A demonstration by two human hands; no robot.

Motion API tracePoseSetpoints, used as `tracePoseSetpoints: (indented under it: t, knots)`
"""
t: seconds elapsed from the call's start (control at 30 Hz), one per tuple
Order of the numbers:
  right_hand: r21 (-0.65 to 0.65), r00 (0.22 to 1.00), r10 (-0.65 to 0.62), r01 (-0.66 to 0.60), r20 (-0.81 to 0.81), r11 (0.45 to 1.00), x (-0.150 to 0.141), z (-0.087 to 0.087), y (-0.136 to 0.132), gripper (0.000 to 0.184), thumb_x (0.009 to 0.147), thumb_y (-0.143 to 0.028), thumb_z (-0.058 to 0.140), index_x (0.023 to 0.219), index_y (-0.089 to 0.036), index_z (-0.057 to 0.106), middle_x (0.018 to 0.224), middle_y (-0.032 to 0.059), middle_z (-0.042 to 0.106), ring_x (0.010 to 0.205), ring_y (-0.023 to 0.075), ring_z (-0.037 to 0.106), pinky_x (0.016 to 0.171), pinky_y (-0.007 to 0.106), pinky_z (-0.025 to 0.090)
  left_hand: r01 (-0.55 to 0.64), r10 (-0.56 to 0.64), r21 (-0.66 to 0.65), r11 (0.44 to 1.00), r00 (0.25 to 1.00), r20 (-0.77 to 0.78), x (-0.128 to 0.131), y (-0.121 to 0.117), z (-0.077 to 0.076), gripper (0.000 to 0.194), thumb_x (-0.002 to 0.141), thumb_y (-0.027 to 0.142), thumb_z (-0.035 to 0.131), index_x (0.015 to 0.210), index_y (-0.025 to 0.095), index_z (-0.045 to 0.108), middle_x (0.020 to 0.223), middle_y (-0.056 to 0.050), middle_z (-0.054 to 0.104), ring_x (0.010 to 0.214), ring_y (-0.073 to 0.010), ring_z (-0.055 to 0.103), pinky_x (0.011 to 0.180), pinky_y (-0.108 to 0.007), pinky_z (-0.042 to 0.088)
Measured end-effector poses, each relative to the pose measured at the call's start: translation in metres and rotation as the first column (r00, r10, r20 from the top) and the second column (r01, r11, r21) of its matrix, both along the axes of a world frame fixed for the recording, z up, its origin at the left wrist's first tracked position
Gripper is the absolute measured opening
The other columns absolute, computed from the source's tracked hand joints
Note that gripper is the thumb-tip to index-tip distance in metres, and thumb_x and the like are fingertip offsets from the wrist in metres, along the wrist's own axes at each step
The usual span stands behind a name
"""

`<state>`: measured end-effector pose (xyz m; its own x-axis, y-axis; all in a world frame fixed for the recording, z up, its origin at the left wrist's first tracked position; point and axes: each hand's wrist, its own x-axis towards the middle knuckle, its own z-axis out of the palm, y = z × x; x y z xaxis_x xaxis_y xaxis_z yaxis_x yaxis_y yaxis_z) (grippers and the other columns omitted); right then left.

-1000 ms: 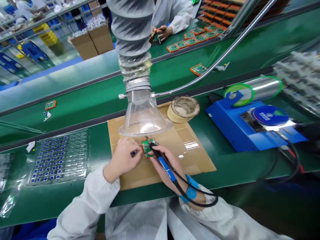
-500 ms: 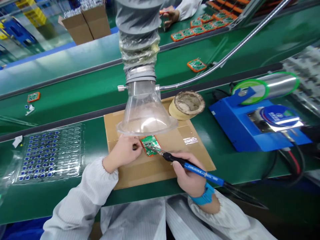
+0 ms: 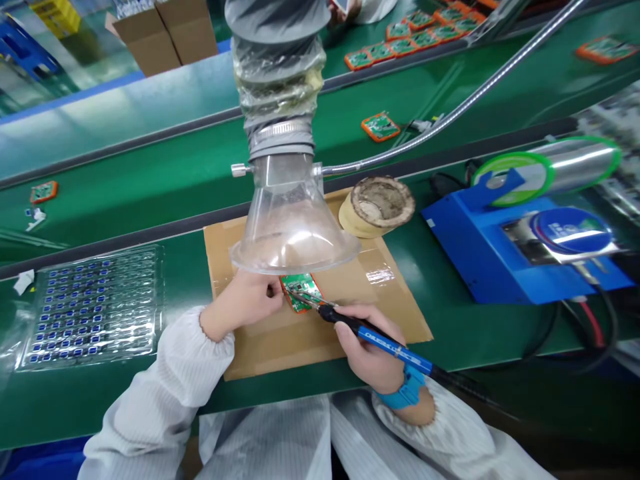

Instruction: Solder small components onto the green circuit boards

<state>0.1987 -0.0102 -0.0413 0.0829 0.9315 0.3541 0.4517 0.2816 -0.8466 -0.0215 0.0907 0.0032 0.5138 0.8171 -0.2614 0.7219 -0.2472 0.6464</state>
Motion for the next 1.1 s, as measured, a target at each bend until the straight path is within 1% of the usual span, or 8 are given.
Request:
tracePoseSetpoints:
  t: [0.1, 0.2, 0.3, 0.4, 0.63, 0.8, 0.9, 1.1]
  knots:
    - [0.007, 1.0, -0.007, 0.007, 0.014, 1.0, -0.001, 0.0002, 0.0013, 0.01, 0.088, -0.02, 0.066, 0.097, -0.025, 0.066, 0.085, 0.0002, 0.073, 0.074, 0.016, 0.072, 0.068, 0.025, 0.058, 0.026, -0.026, 0.013, 1.0, 0.999, -0.021, 0.0004, 0.0015, -0.0009, 0.014, 0.075, 0.005, 0.057, 0.066, 0.015, 0.061, 0.065, 0.001, 0.06, 0.061, -0.0112, 0.047, 0.064, -0.028, 0.038]
    - [0.014, 0.999, -0.013, 0.012, 0.031, 1.0, -0.0013, 0.001, 0.0022, 0.009, 0.088, -0.021, 0.067, 0.096, -0.025, 0.066, 0.084, 0.0008, 0.073, 0.074, 0.0165, 0.073, 0.067, 0.026, 0.058, 0.027, -0.027, 0.0, 1.0, 0.999, -0.029, 0.0004, 0.003, -0.0012, 0.014, 0.076, 0.006, 0.056, 0.065, 0.016, 0.058, 0.064, 0.001, 0.058, 0.061, -0.0111, 0.046, 0.064, -0.027, 0.038]
    - [0.028, 1.0, -0.015, 0.014, 0.015, 1.0, -0.001, 0.0028, 0.0022, 0.009, 0.088, -0.02, 0.066, 0.096, -0.025, 0.066, 0.083, 0.0008, 0.073, 0.073, 0.0165, 0.073, 0.066, 0.026, 0.058, 0.027, -0.027, -0.013, 1.0, 0.999, -0.023, 0.0002, 0.0037, -0.0012, 0.014, 0.075, 0.006, 0.055, 0.065, 0.016, 0.056, 0.064, 0.001, 0.057, 0.061, -0.0109, 0.045, 0.064, -0.027, 0.037]
    - [0.031, 1.0, -0.012, 0.012, 0.001, 0.999, -0.001, 0.0047, 0.0021, 0.009, 0.087, -0.02, 0.066, 0.095, -0.025, 0.066, 0.082, 0.0008, 0.073, 0.072, 0.0165, 0.073, 0.065, 0.026, 0.059, 0.021, -0.021, 0.002, 1.0, 1.0, -0.02, 0.0002, 0.0038, -0.0015, 0.014, 0.075, 0.007, 0.054, 0.065, 0.017, 0.055, 0.064, 0.001, 0.056, 0.061, -0.011, 0.044, 0.065, -0.027, 0.038]
    - [0.014, 0.998, -0.028, 0.028, 0.051, 1.0, -0.0021, 0.006, 0.0037, 0.004, 0.086, -0.025, 0.066, 0.09, -0.025, 0.066, 0.08, 0.0026, 0.074, 0.07, 0.019, 0.074, 0.063, 0.029, 0.06, 0.018, -0.018, 0.014, 1.0, 1.0, -0.015, 0.0002, 0.0045, -0.0035, 0.012, 0.076, 0.01, 0.054, 0.067, 0.017, 0.056, 0.067, 0.001, 0.059, 0.063, -0.0118, 0.048, 0.066, -0.028, 0.04]
    - [0.046, 1.0, -0.022, 0.022, 0.015, 0.999, -0.0022, 0.0066, 0.0044, 0.005, 0.086, -0.024, 0.066, 0.091, -0.025, 0.067, 0.077, 0.0029, 0.074, 0.068, 0.0198, 0.073, 0.061, 0.03, 0.059, 0.021, -0.021, 0.027, 0.999, 0.999, -0.024, -0.0006, 0.0038, -0.0037, 0.011, 0.078, 0.01, 0.055, 0.069, 0.017, 0.057, 0.071, -0.001, 0.061, 0.065, -0.0126, 0.05, 0.066, -0.027, 0.042]
    - [0.042, 1.0, -0.002, 0.001, 0.012, 0.999, -0.0025, 0.0073, 0.0049, 0.005, 0.086, -0.023, 0.066, 0.091, -0.025, 0.067, 0.078, 0.0024, 0.075, 0.069, 0.0192, 0.074, 0.061, 0.029, 0.059, 0.017, -0.016, 0.038, 0.999, 0.999, -0.041, -0.0006, 0.0035, -0.0034, 0.011, 0.079, 0.011, 0.055, 0.069, 0.017, 0.057, 0.072, -0.001, 0.062, 0.066, -0.0129, 0.051, 0.067, -0.028, 0.043]
    - [0.04, 1.0, -0.022, 0.022, -0.017, 0.999, -0.0027, 0.008, 0.0051, 0.003, 0.086, -0.026, 0.066, 0.089, -0.024, 0.067, 0.078, 0.0029, 0.074, 0.069, 0.0193, 0.074, 0.061, 0.03, 0.06, 0.025, -0.024, 0.005, 1.0, 0.999, -0.04, 0.0003, 0.005, -0.0031, 0.011, 0.078, 0.01, 0.056, 0.069, 0.017, 0.057, 0.069, 0.0, 0.06, 0.064, -0.0121, 0.05, 0.067, -0.028, 0.042]
